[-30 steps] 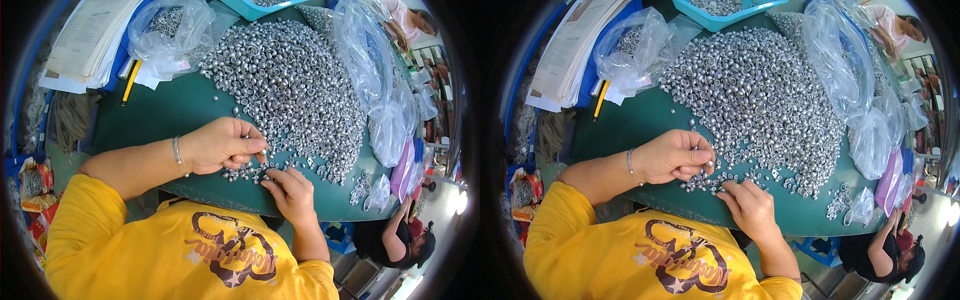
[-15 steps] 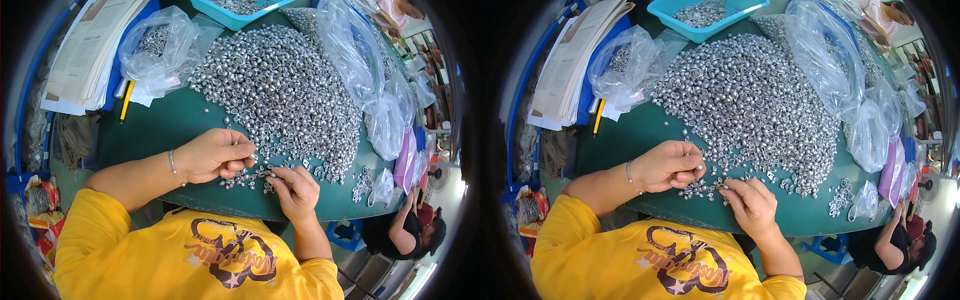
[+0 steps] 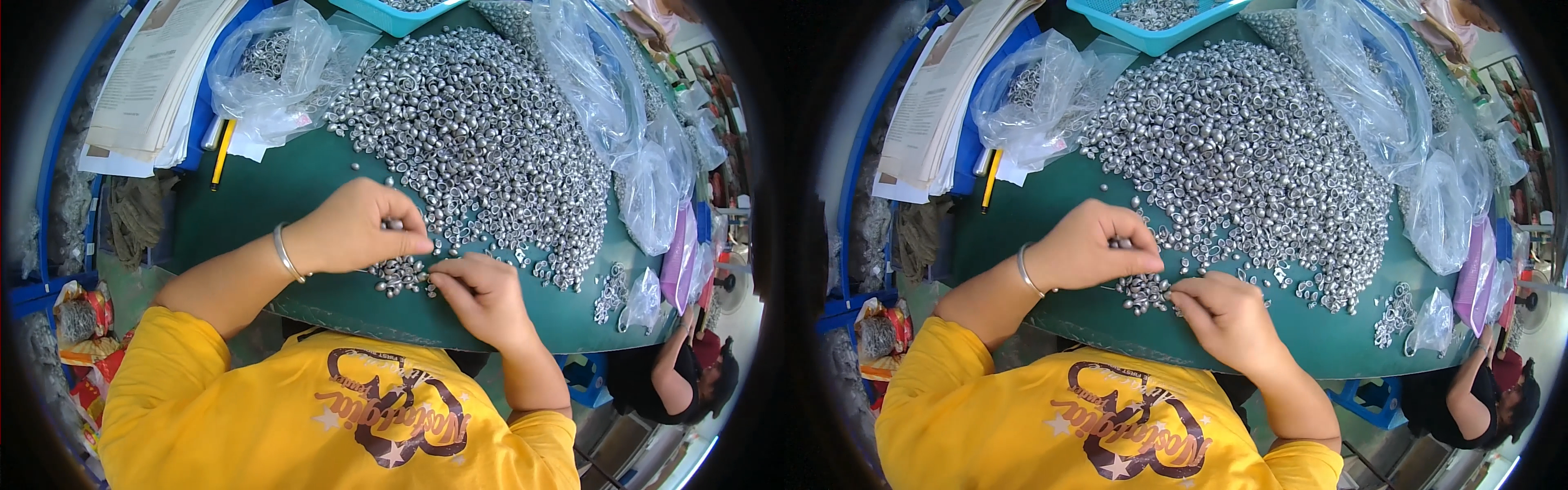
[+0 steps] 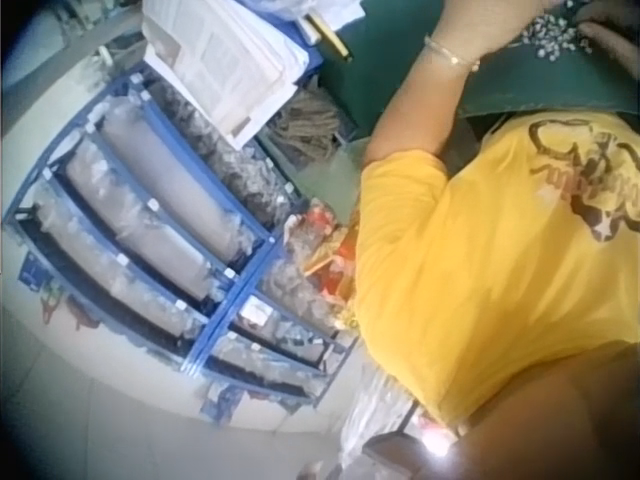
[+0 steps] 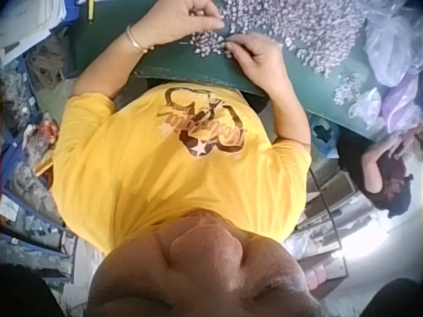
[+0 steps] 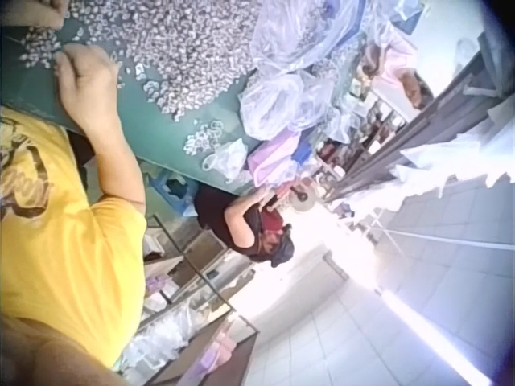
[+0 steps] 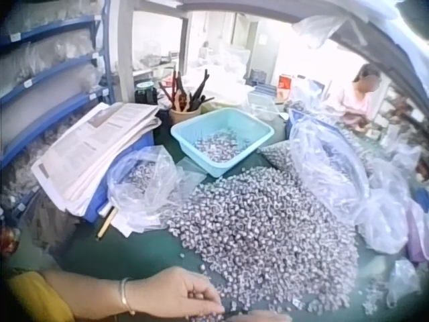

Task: The person sorts through a large pile of small silver-colored metal parts on a green table, picking them up and placing them into a blue plastic tray or plastic bags. The person handles the parts by hand, occasionally picking up a small handful to look at them before placing them back or into a container.

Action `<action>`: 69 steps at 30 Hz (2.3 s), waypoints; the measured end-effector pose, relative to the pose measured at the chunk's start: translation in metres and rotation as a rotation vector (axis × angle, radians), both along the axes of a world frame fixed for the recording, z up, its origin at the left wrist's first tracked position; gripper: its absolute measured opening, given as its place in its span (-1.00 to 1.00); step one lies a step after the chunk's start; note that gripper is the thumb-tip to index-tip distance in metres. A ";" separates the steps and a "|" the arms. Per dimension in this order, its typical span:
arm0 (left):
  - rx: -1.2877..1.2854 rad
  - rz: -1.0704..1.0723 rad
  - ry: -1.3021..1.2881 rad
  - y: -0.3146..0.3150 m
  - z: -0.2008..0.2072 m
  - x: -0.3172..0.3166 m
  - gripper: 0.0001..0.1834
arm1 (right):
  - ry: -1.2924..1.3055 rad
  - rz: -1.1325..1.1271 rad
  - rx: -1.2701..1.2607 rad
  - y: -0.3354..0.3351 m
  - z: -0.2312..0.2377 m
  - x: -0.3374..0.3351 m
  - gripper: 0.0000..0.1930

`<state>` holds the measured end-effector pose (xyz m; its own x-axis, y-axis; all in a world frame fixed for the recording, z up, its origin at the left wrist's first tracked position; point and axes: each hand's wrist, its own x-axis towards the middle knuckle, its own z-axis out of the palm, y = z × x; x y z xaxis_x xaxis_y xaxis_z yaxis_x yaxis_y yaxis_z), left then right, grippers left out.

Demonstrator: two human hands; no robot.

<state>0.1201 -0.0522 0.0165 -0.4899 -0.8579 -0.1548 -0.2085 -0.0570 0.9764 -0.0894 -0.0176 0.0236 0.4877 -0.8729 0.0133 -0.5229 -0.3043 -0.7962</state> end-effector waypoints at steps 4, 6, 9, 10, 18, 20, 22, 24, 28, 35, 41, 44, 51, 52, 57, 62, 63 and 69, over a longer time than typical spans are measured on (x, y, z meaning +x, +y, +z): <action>-0.539 -0.172 -0.282 0.014 -0.012 -0.006 -0.89 | 0.243 0.102 -0.246 0.003 -0.004 0.008 -0.87; -0.634 -0.170 -0.340 0.019 -0.015 -0.008 -0.88 | 0.260 0.107 -0.273 0.005 -0.005 0.007 -0.88; -0.646 -0.199 -0.353 0.020 -0.016 -0.009 -0.88 | 0.204 0.065 -0.277 0.005 -0.010 0.003 -0.89; -0.646 -0.199 -0.351 0.021 -0.017 -0.009 -0.88 | 0.127 0.019 -0.256 0.004 -0.011 0.002 -0.90; -0.638 -0.132 -0.267 0.018 -0.016 -0.011 -0.90 | -0.687 -0.273 0.841 -0.007 -0.007 -0.018 -0.93; -0.645 -0.136 -0.308 0.017 -0.018 -0.011 -0.91 | -0.911 -0.315 0.999 -0.010 -0.007 -0.020 -0.90; -0.659 -0.137 -0.343 0.017 -0.017 -0.011 -0.91 | -0.976 -0.304 1.084 -0.013 -0.008 -0.023 -0.89; -0.641 -0.152 -0.357 0.019 -0.015 -0.011 -0.92 | -1.057 -0.292 1.198 -0.013 -0.008 -0.026 -0.88; -0.646 -0.042 -0.273 0.016 -0.010 -0.012 -0.91 | -1.120 -0.233 1.264 -0.017 -0.012 -0.030 -0.88; -0.491 -0.116 -0.195 0.005 -0.007 -0.004 -0.90 | -1.132 -0.087 1.097 -0.016 -0.014 -0.034 -0.88; -0.577 -0.313 -0.397 0.018 -0.009 -0.010 -0.89 | -0.028 0.084 0.015 -0.007 0.001 -0.003 -0.91; -0.659 -0.234 -0.378 0.021 -0.017 -0.012 -0.87 | 0.057 0.074 -0.118 -0.005 -0.003 0.002 -0.90; -0.692 -0.175 -0.363 0.021 -0.018 -0.012 -0.87 | 0.221 0.152 -0.247 -0.005 -0.005 0.004 -0.93; -0.695 -0.170 -0.366 0.022 -0.018 -0.012 -0.88 | 0.222 0.152 -0.248 -0.004 -0.004 0.004 -0.93; -0.738 -0.137 -0.350 0.020 -0.019 -0.013 -0.91 | 0.202 0.142 -0.273 -0.007 -0.002 0.002 -0.95; -0.656 0.010 -0.242 0.012 -0.010 -0.013 -0.89 | 0.230 0.032 -0.243 -0.023 0.009 -0.010 -0.92; -0.569 0.005 -0.203 0.010 -0.009 -0.011 -0.88 | 0.220 0.037 -0.246 -0.026 0.014 -0.008 -0.90; -0.078 0.064 -0.014 0.006 -0.002 -0.009 -0.88 | -0.085 0.056 -0.187 -0.029 0.015 0.004 -0.87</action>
